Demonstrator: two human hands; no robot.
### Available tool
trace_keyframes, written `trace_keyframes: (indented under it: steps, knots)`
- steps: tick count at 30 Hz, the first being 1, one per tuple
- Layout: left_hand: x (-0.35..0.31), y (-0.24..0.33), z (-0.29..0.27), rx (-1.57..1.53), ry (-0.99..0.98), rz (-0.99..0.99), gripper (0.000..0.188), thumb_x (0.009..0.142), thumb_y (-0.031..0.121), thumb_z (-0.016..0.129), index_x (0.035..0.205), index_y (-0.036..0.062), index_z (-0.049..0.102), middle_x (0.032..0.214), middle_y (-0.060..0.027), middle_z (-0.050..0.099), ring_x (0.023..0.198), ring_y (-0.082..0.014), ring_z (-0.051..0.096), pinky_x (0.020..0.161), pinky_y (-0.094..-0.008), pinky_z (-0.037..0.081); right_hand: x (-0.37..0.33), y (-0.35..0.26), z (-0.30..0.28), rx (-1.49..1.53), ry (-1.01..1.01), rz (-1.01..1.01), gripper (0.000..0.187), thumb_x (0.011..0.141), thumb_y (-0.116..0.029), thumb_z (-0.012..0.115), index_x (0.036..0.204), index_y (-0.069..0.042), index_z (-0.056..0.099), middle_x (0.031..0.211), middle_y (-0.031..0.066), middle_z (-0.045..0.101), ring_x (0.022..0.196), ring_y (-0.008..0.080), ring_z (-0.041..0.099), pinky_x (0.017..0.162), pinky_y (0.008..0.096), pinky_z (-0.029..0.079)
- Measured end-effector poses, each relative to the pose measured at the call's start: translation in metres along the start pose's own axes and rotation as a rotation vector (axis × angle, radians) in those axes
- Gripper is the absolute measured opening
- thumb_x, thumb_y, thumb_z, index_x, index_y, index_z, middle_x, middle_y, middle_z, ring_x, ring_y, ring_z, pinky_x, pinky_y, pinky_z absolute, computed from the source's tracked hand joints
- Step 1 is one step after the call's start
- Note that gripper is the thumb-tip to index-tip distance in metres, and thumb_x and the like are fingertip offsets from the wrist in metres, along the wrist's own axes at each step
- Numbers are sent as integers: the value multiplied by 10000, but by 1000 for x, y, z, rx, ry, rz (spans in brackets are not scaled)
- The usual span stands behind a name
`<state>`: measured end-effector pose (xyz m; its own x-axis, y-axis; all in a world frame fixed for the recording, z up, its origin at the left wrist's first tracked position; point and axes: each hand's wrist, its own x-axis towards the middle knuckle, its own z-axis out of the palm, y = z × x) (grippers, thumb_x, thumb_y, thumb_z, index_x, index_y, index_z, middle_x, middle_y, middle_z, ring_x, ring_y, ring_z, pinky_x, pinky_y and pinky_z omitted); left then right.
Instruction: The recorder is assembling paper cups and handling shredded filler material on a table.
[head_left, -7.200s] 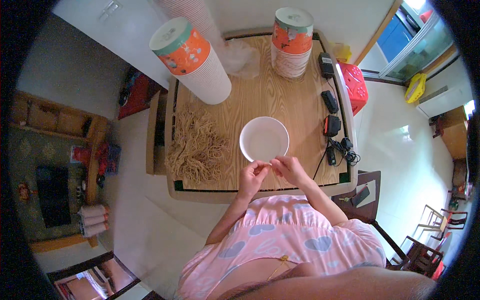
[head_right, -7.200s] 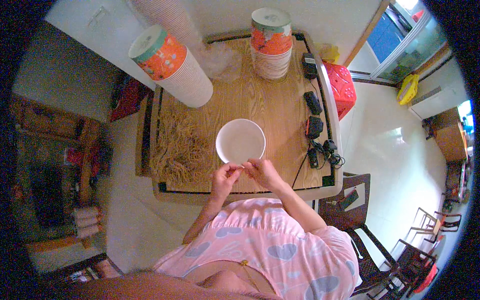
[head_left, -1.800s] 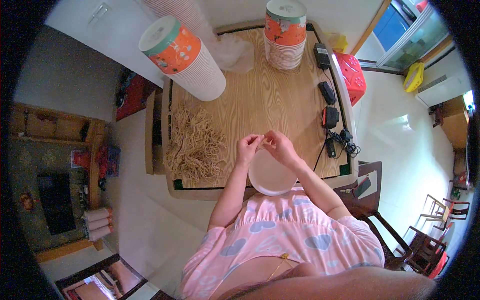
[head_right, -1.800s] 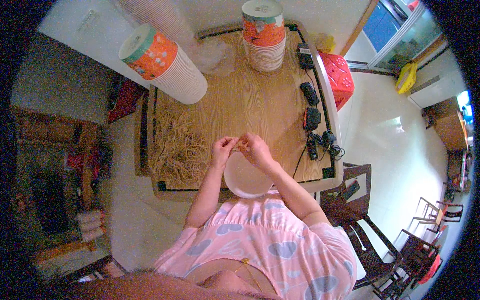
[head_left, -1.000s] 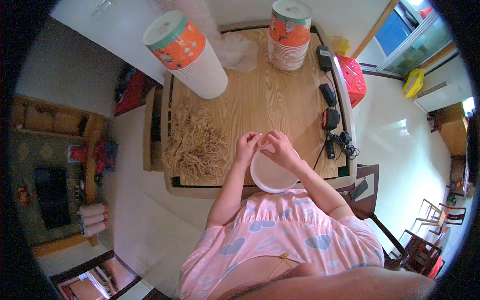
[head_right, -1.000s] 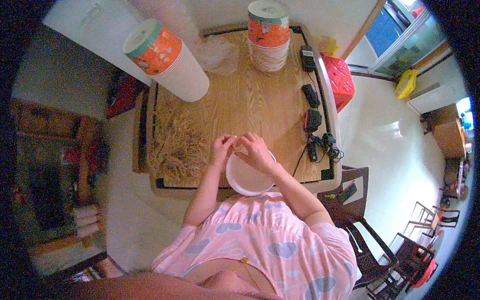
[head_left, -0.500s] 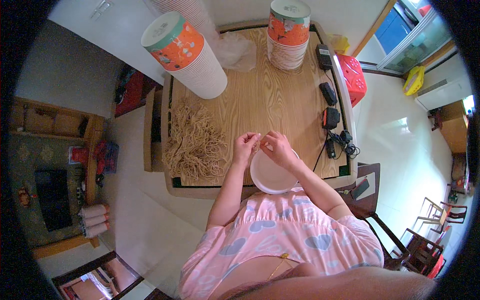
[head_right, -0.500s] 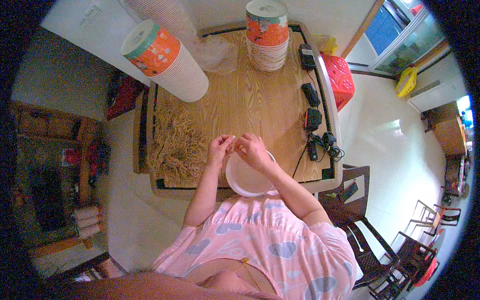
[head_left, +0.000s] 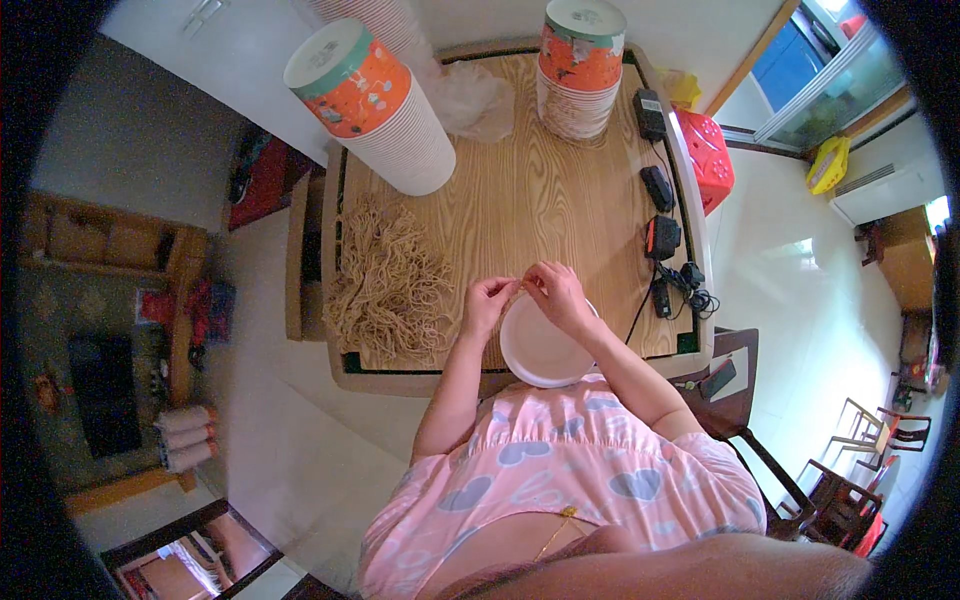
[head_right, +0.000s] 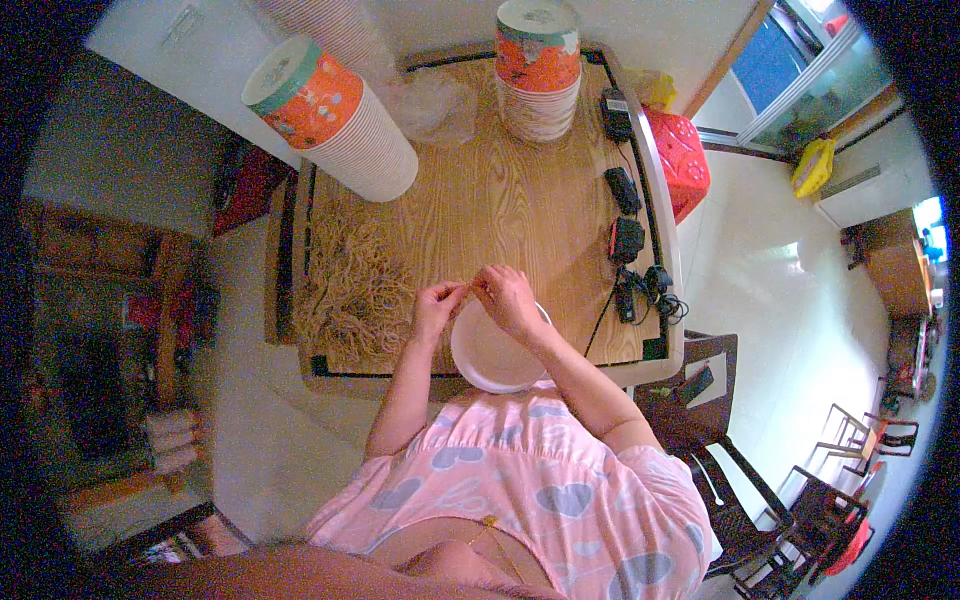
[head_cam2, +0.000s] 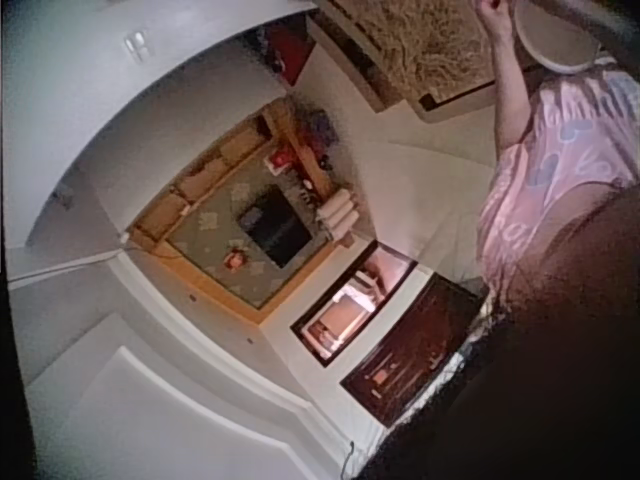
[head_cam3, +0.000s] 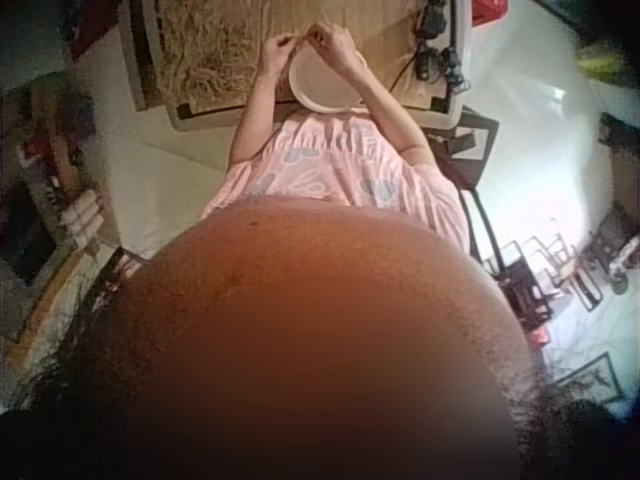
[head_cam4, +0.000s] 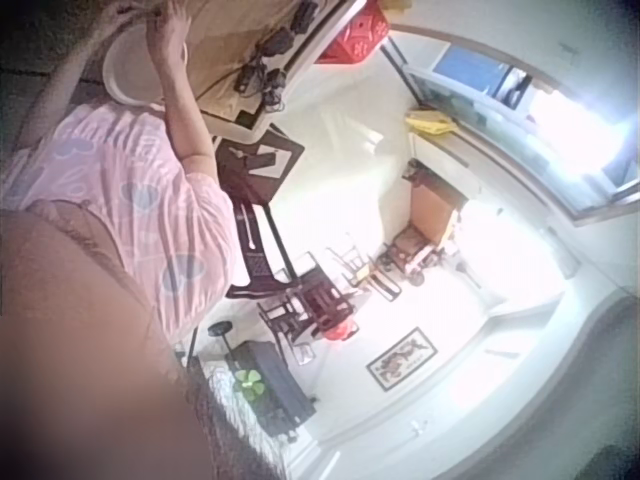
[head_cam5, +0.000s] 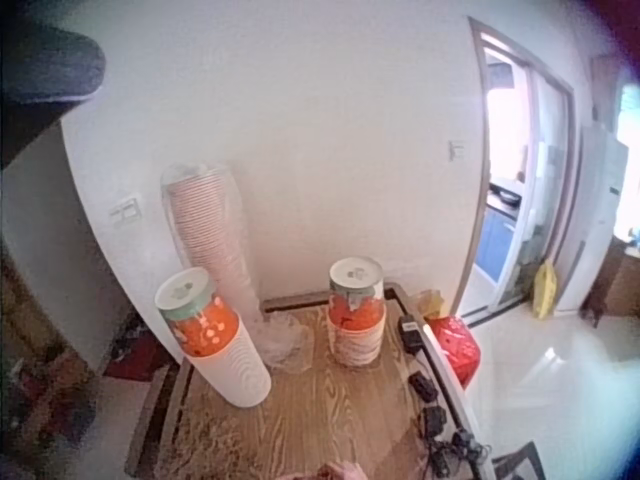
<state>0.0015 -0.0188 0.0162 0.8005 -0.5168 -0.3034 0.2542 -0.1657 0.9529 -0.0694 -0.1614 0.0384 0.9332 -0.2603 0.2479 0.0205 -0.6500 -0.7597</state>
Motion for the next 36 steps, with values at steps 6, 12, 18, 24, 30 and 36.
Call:
trace_keyframes:
  steps: [6, 12, 18, 24, 30, 36]
  knots:
    - [1, -7, -1, -51, -35, -40, 100, 806, 111, 612, 857, 32, 646, 699, 24, 598, 586, -39, 494, 515, -184, 387, 0, -3, 0, -7, -7, 13, 55, 738, -76, 585, 762, -42, 548, 726, 104, 559, 672, 280, 545, 623, 377, 428]
    - [1, 1, -2, -120, -5, -213, 97, 804, 136, 613, 805, 41, 633, 640, 27, 571, 525, -34, 479, 457, -174, 356, -4, -7, -7, -29, 4, -117, 56, 704, -36, 577, 755, -61, 575, 768, 95, 555, 741, 281, 536, 646, 370, 428]
    - [-1, 0, -3, -208, 13, -222, 97, 792, 157, 627, 761, 65, 629, 584, 41, 540, 454, -30, 438, 400, -172, 307, -5, -19, -11, -43, -14, -82, 92, 691, -124, 645, 755, -77, 598, 809, 79, 551, 807, 265, 526, 704, 367, 414]
    - [1, 1, -1, -226, 1, -188, 93, 795, 152, 628, 757, 67, 638, 589, 40, 548, 458, -26, 436, 404, -166, 299, -4, -14, -7, -53, -77, -13, 134, 694, -173, 668, 755, -71, 605, 818, 78, 564, 808, 260, 527, 717, 374, 410]
    - [2, -1, -5, -192, -14, -204, 103, 788, 194, 633, 788, 92, 644, 594, 49, 547, 469, -32, 443, 405, -174, 306, 1, -3, -2, -1, -125, -1, 106, 705, -130, 656, 755, -47, 613, 759, 85, 570, 742, 270, 549, 660, 369, 449]
    - [-1, 13, 1, -176, 11, -254, 118, 795, 203, 630, 820, 91, 658, 609, 51, 550, 482, -24, 439, 418, -169, 312, 3, -2, -2, 193, -118, 169, 97, 715, -70, 629, 805, -44, 604, 747, 123, 589, 731, 297, 569, 640, 366, 472]
